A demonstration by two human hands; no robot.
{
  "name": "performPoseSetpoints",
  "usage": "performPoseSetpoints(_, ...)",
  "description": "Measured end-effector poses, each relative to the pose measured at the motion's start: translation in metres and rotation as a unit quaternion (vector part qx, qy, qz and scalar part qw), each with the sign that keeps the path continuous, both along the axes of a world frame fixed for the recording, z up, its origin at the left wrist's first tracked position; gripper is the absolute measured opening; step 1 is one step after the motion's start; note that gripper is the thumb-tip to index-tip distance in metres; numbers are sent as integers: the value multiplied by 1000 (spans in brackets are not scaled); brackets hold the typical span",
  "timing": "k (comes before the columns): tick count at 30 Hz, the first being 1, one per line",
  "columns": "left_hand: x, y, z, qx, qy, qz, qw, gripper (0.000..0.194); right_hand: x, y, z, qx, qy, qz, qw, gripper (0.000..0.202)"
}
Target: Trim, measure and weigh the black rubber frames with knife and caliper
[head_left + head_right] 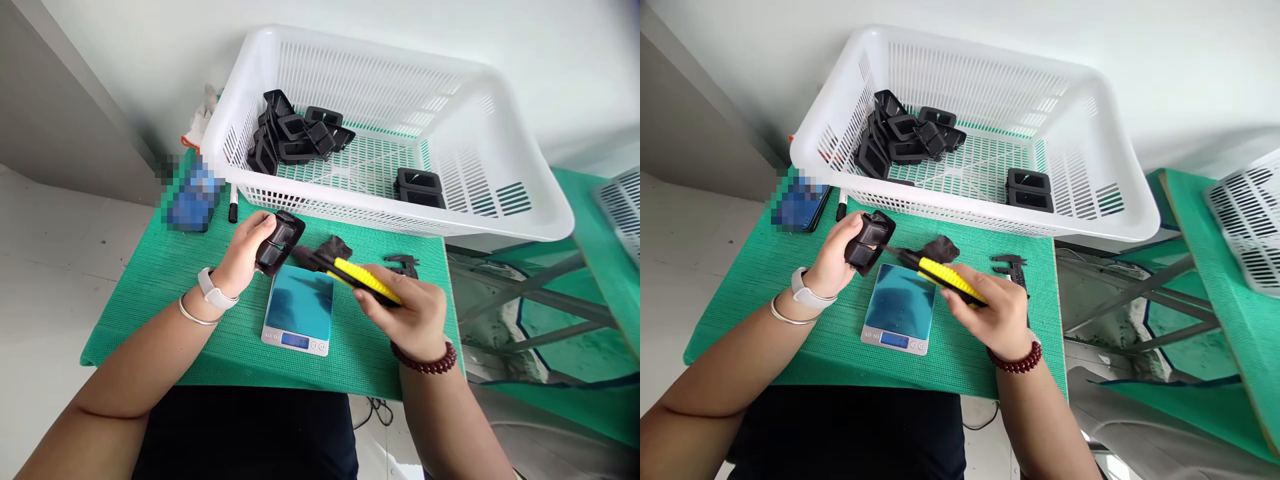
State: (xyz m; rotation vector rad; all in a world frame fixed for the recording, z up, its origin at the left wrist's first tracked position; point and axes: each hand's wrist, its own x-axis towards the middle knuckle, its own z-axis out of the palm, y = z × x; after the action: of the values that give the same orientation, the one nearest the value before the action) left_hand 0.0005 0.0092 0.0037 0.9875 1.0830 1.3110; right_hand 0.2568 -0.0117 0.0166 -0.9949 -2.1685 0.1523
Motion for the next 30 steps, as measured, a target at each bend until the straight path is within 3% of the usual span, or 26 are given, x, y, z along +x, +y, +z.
performPoseSetpoints(3,0,0,0,9,-2,1,1000,43,-1,0,0,-25,-15,62,998,23)
performPoseSetpoints(7,0,-1,-1,19,-1,-7,1000,40,1,1,-1,29,4,-58,998,20)
performPoseSetpoints(9,0,-1,-1,25,-4,-17,1000,38,2,1,-1,38,23,-71,996,19)
performPoseSetpoints(13,0,0,-2,36,-18,-15,999,36,1,0,3,-8,16,53,998,21)
performPoseSetpoints(15,0,1,-1,34,-24,-11,999,36,-1,-1,3,-19,1,73,997,22)
performPoseSetpoints(20,0,1,0,37,-19,-11,999,32,0,0,-1,4,17,-58,998,19)
performPoseSetpoints(23,-1,2,-1,37,-25,-22,999,32,4,0,-2,-54,75,-99,991,19)
performPoseSetpoints(26,-1,2,-2,35,-39,-47,998,35,8,0,-1,-140,124,-62,980,18)
performPoseSetpoints(30,-3,1,0,47,-47,-76,995,39,8,2,2,-179,121,-18,976,18)
